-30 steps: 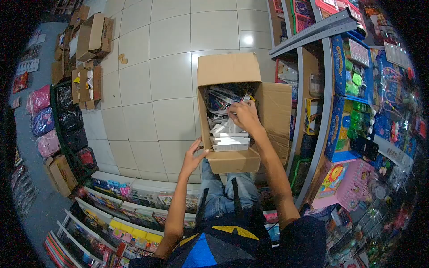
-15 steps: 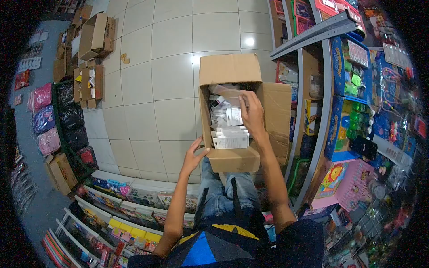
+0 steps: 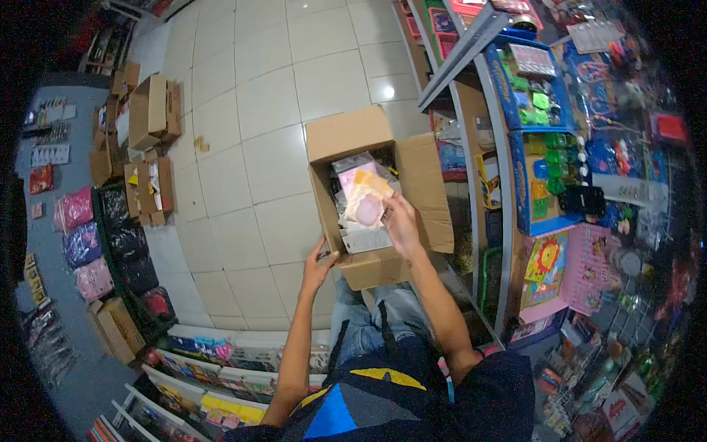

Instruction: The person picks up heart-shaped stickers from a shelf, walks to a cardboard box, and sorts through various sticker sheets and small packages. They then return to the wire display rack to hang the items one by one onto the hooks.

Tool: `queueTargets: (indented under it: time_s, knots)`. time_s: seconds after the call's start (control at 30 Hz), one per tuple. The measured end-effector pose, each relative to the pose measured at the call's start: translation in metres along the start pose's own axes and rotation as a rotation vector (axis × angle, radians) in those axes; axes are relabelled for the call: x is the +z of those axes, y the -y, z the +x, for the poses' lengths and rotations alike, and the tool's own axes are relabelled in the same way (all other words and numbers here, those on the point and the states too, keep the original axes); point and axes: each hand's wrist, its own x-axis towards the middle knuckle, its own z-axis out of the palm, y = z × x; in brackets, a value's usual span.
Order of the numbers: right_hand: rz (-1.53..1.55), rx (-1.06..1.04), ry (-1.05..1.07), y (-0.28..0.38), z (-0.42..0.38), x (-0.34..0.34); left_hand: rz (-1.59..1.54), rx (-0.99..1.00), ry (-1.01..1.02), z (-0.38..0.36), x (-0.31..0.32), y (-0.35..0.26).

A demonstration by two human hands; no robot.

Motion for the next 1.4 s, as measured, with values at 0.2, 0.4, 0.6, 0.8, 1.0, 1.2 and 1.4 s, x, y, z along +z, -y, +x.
queueTargets:
  time_s: [0.2,0.4,0.6,0.8,1.0,1.2,1.4]
  knots:
    - [-0.066,-0.010,0.045,0.008,-0.041,0.010,0.570,0.436,-0.346,-0.017,0.012,-0.044]
    - [-0.311,-0.010,0.123,0.027,-0.071,0.013,-0.133,0.221,0.025,-0.041,0.034,-0.149]
    - [-0.320,-0.192,0.072,0.046,-0.101,0.022,-0.393,0.279,-0.079,-0.050,0.045,-0.168]
    - [-0.176,-0.391,0.000,0.051,-0.118,0.013,-0.597,0.280,0.031,-0.056,0.013,-0.172]
    - [-0.292,-0.652,-0.141,0.035,-0.145,0.033,-0.542,0.271,0.214,-0.070,-0.019,-0.182]
    - [-0.197,-0.729,-0.206,0.020,-0.188,0.049,-0.512,0.291,0.355,-0.067,-0.038,-0.180]
    - [-0.066,-0.754,-0.415,-0.025,-0.242,0.045,-0.467,0.235,0.490,-0.062,-0.028,-0.171]
